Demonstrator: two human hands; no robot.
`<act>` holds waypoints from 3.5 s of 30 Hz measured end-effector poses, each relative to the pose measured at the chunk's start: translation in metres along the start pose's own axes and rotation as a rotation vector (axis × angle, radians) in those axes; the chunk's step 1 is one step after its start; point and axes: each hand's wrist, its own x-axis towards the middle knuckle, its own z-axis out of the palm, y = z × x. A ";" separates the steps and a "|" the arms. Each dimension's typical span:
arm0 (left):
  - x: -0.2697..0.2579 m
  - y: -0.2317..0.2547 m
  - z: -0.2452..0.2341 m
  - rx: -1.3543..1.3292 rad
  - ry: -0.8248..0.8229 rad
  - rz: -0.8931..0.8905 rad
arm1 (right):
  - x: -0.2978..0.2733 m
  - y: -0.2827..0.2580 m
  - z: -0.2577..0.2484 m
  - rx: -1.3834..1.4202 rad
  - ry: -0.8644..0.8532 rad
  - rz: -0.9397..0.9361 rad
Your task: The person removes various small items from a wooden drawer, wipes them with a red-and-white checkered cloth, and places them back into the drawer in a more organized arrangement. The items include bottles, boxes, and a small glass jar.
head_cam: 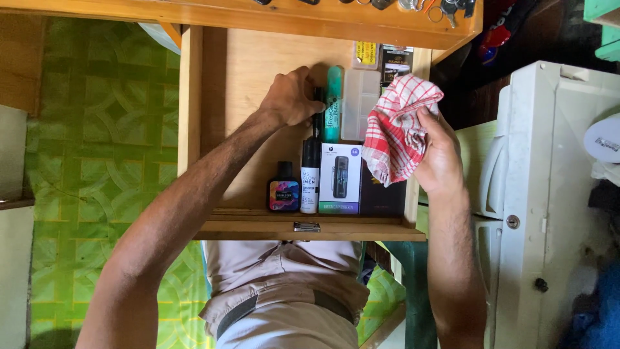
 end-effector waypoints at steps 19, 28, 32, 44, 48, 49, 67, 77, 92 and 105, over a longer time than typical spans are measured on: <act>0.010 -0.017 0.007 0.038 0.017 0.015 | -0.005 -0.002 0.006 -0.007 0.026 -0.005; 0.005 -0.021 0.008 -0.056 0.023 0.018 | -0.001 0.002 0.000 -0.005 0.017 0.011; 0.001 -0.017 0.006 -0.074 0.016 0.029 | -0.001 0.001 0.000 -0.012 0.010 0.009; -0.002 -0.019 0.005 -0.075 0.020 0.039 | -0.005 0.000 0.002 -0.009 0.022 0.006; 0.001 -0.021 0.006 -0.069 0.015 0.032 | -0.001 0.003 -0.006 -0.006 0.024 0.011; 0.001 -0.021 0.006 -0.068 0.015 0.033 | -0.001 0.003 -0.006 -0.005 0.024 0.010; -0.004 -0.020 0.001 -0.045 0.004 0.006 | 0.002 0.003 -0.006 -0.005 -0.002 0.003; -0.006 -0.015 0.004 -0.104 0.013 0.000 | -0.001 0.000 -0.001 -0.013 0.017 0.019; -0.025 0.002 0.003 -0.121 0.009 0.020 | -0.007 -0.004 -0.006 -0.006 0.009 -0.019; -0.014 -0.021 -0.013 -0.144 0.065 0.122 | -0.016 -0.023 -0.009 0.014 0.038 -0.018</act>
